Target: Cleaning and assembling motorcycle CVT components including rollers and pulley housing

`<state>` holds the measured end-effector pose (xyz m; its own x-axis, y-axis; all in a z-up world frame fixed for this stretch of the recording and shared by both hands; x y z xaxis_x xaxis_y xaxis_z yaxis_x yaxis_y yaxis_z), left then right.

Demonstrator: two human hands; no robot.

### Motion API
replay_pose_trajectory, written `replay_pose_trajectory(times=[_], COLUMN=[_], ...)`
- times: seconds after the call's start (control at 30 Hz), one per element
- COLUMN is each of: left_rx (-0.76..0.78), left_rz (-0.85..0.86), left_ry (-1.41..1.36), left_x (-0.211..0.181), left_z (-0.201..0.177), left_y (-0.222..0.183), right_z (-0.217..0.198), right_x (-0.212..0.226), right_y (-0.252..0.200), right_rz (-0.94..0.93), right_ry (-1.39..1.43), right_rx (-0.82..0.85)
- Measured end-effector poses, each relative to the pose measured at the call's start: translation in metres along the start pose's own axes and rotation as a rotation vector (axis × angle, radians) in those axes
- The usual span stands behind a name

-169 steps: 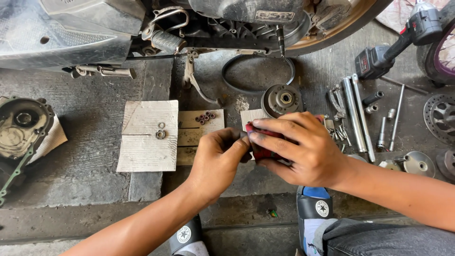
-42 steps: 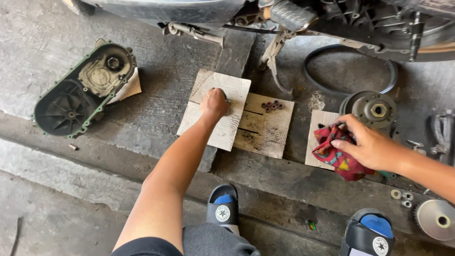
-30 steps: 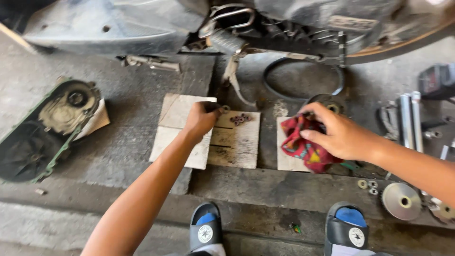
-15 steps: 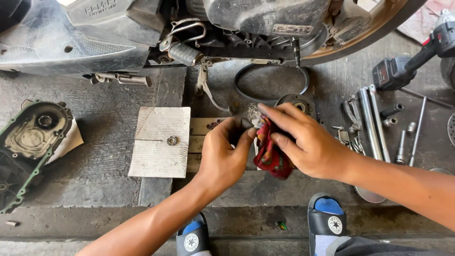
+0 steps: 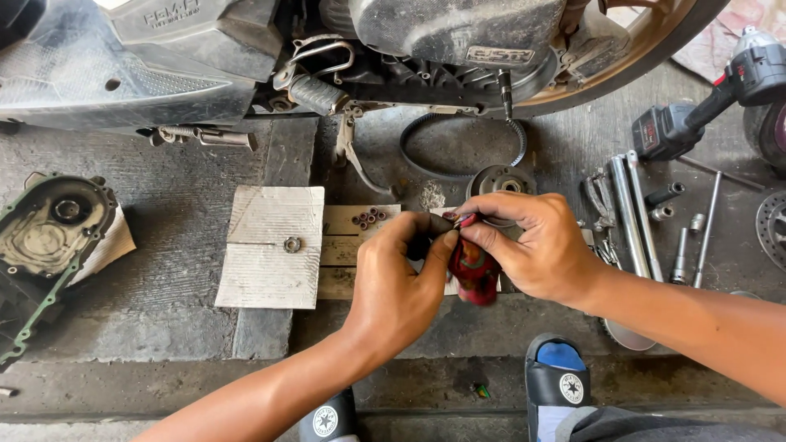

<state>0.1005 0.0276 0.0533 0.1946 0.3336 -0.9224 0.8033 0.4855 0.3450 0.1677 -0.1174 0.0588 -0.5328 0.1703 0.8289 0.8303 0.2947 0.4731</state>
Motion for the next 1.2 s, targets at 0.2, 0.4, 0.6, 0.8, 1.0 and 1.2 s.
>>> replay_pose_trajectory(times=[0.2, 0.4, 0.6, 0.8, 1.0, 1.2], left_rx=[0.118, 0.104, 0.214, 0.261, 0.343, 0.269], left_rz=[0.111, 0.257, 0.352, 0.497, 0.465, 0.137], left_ry=[0.130, 0.150, 0.185, 0.283, 0.294, 0.167], left_x=[-0.007, -0.019, -0.018, -0.019, -0.023, -0.016], left_z=[0.003, 0.004, 0.006, 0.012, 0.012, 0.001], left_y=[0.010, 0.002, 0.003, -0.001, 0.004, 0.017], right_z=[-0.004, -0.001, 0.004, 0.014, 0.023, 0.015], right_x=[0.000, 0.018, 0.034, 0.041, 0.010, 0.015], right_y=[0.001, 0.002, 0.002, 0.001, -0.012, -0.003], right_rz=[0.007, -0.073, -0.243, -0.335, -0.192, -0.006], right_ry=[0.008, -0.041, -0.166, -0.294, -0.321, -0.202], right_rx=[-0.025, -0.015, 0.068, 0.195, 0.353, 0.262])
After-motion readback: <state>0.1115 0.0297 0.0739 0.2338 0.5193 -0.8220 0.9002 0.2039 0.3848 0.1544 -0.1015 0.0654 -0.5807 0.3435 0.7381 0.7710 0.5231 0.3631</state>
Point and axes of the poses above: each hand's wrist, its own y-axis towards the middle knuckle, its own z-axis out of the palm, x = y × z, the point moved 9 cm from there along y, towards the middle knuckle, and after that the axes turned 15 degrees about -x, right-handed, at the moved point
